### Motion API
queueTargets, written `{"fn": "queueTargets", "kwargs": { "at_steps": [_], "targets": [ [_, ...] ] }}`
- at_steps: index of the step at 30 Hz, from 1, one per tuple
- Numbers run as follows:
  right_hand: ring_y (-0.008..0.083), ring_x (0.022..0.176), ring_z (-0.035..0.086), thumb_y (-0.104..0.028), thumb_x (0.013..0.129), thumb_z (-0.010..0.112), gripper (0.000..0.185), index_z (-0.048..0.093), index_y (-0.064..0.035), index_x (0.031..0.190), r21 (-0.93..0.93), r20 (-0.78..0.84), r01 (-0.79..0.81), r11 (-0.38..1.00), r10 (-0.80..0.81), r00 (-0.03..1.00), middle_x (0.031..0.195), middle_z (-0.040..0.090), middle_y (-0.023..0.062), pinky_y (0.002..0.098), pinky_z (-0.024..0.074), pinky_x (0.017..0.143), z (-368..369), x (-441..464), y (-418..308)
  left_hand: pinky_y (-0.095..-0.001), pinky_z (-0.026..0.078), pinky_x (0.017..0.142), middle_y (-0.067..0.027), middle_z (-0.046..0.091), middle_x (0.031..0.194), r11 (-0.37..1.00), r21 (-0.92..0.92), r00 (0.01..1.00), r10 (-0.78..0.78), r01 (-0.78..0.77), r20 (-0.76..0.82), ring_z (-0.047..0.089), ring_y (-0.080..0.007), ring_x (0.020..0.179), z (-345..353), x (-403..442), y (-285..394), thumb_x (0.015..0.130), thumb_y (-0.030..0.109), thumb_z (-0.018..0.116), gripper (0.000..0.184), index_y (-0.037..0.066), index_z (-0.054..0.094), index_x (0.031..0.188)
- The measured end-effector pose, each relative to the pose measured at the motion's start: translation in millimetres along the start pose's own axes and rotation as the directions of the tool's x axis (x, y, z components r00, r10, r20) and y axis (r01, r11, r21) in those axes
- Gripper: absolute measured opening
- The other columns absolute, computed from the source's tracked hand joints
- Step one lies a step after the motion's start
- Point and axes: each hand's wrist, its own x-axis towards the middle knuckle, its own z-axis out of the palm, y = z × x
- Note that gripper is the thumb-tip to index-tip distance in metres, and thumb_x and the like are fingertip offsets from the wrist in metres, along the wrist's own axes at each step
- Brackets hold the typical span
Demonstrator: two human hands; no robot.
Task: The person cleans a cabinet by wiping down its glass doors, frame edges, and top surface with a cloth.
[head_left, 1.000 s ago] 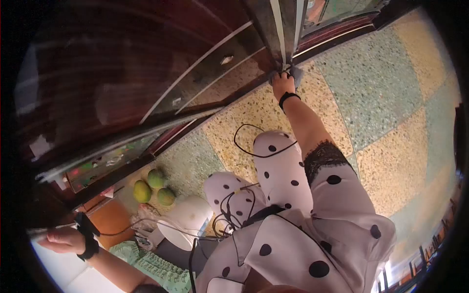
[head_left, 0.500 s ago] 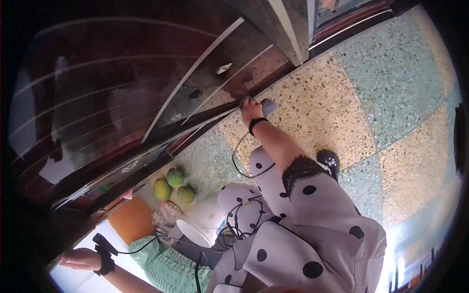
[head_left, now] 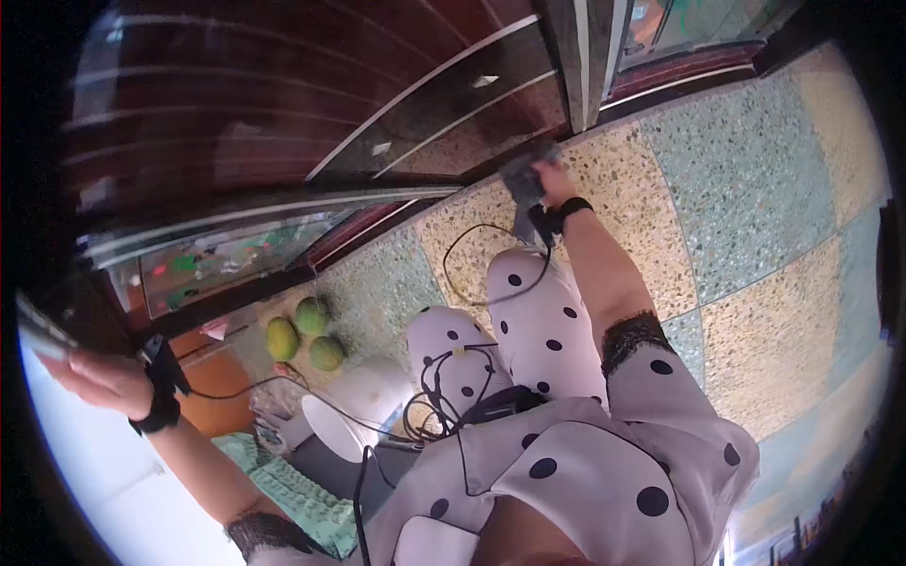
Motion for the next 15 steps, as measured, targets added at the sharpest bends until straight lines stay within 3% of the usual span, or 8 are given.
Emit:
{"fn": "queueTargets", "kwargs": {
  "at_steps": [3, 5, 7, 9, 11, 13, 14, 15],
  "targets": [
    [0.0306, 0.094, 0.062, -0.025, 0.075, 0.071, 0.050, 0.051, -0.0024, 0.115, 0.445, -0.112, -0.102, 0.890, 0.168, 0.979, 0.101, 0.062, 0.0158, 0.0386, 0.0493, 0.081, -12, 3, -47, -0.0416, 0.040, 0.097, -0.0270, 0.053, 0.123, 0.995, -0.103, 1.000, -0.016, 0.014, -0.016, 0.053, -0.0366, 0.111, 6, 8, 23, 0.099, 0.038, 0.036, 0.055, -0.008, 0.045, 0.129],
    [0.0321, 0.096, 0.061, -0.028, 0.068, 0.077, 0.059, 0.053, -0.0038, 0.116, 0.401, -0.115, -0.059, 0.914, 0.114, 0.987, 0.103, 0.063, 0.0174, 0.0392, 0.0493, 0.083, -3, 13, -58, -0.0413, 0.043, 0.095, -0.0261, 0.051, 0.127, 0.995, -0.095, 0.999, -0.034, 0.038, 0.037, 0.055, -0.0361, 0.111, 5, 7, 23, 0.099, 0.041, 0.032, 0.061, -0.008, 0.041, 0.133],
    [0.0335, 0.099, 0.061, -0.031, 0.061, 0.082, 0.068, 0.054, -0.0053, 0.117, -0.403, -0.007, 0.270, 0.874, -0.298, 0.954, 0.104, 0.063, 0.0189, 0.0399, 0.0492, 0.084, 1, 27, -59, -0.0409, 0.043, 0.095, -0.0253, 0.051, 0.128, 0.992, -0.112, 0.996, -0.053, 0.061, 0.067, 0.055, -0.0359, 0.112, 4, 5, 18, 0.098, 0.040, 0.032, 0.061, -0.008, 0.040, 0.134],
    [0.0350, 0.101, 0.060, -0.034, 0.054, 0.087, 0.076, 0.055, -0.0067, 0.117, -0.779, 0.141, 0.449, 0.439, -0.575, 0.806, 0.105, 0.063, 0.0204, 0.0405, 0.0492, 0.086, 7, 17, -67, -0.0404, 0.041, 0.095, -0.0244, 0.052, 0.127, 0.988, -0.136, 0.996, -0.062, 0.070, 0.067, 0.054, -0.0359, 0.111, 5, 0, 10, 0.098, 0.037, 0.037, 0.057, -0.007, 0.043, 0.132],
    [0.0352, 0.097, 0.060, -0.032, 0.066, 0.079, 0.063, 0.055, -0.0066, 0.118, -0.273, 0.043, 0.327, 0.905, -0.328, 0.944, 0.108, 0.062, 0.0193, 0.0393, 0.0489, 0.084, 5, 84, -25, -0.0403, 0.041, 0.095, -0.0240, 0.053, 0.125, 0.988, -0.149, 0.998, -0.034, 0.043, 0.059, 0.054, -0.0366, 0.111, 3, 1, 10, 0.097, 0.032, 0.041, 0.051, -0.006, 0.045, 0.131],
    [0.0299, 0.088, 0.058, -0.020, 0.080, 0.062, 0.033, 0.052, -0.0068, 0.108, 0.277, -0.065, 0.215, 0.937, -0.205, 0.977, 0.102, 0.058, 0.0116, 0.0436, 0.0465, 0.078, 40, -23, -114, -0.0407, 0.041, 0.094, -0.0240, 0.055, 0.122, 0.994, -0.099, 0.998, 0.048, -0.044, 0.035, 0.054, -0.0379, 0.109, 1, 7, 11, 0.096, 0.023, 0.045, 0.044, -0.005, 0.047, 0.129],
    [0.0263, 0.084, 0.056, -0.013, 0.086, 0.052, 0.016, 0.049, -0.0072, 0.101, 0.626, -0.076, 0.102, 0.773, -0.070, 0.995, 0.098, 0.056, 0.0069, 0.0459, 0.0446, 0.075, 68, -119, -189, -0.0411, 0.040, 0.094, -0.0240, 0.056, 0.120, 0.994, -0.103, 0.998, 0.036, -0.030, 0.052, 0.055, -0.0378, 0.107, 1, 5, 6, 0.095, 0.022, 0.047, 0.041, -0.003, 0.049, 0.128],
    [0.0263, 0.084, 0.056, -0.013, 0.086, 0.052, 0.016, 0.049, -0.0072, 0.101, 0.607, -0.067, 0.106, 0.787, -0.082, 0.994, 0.098, 0.056, 0.0069, 0.0459, 0.0446, 0.075, 79, -150, -214, -0.0419, 0.041, 0.094, -0.0228, 0.057, 0.120, 0.994, -0.052, 0.995, 0.096, -0.095, 0.006, 0.055, -0.0376, 0.107, 3, 6, 3, 0.095, 0.023, 0.048, 0.041, -0.003, 0.051, 0.127]
  ]
}}
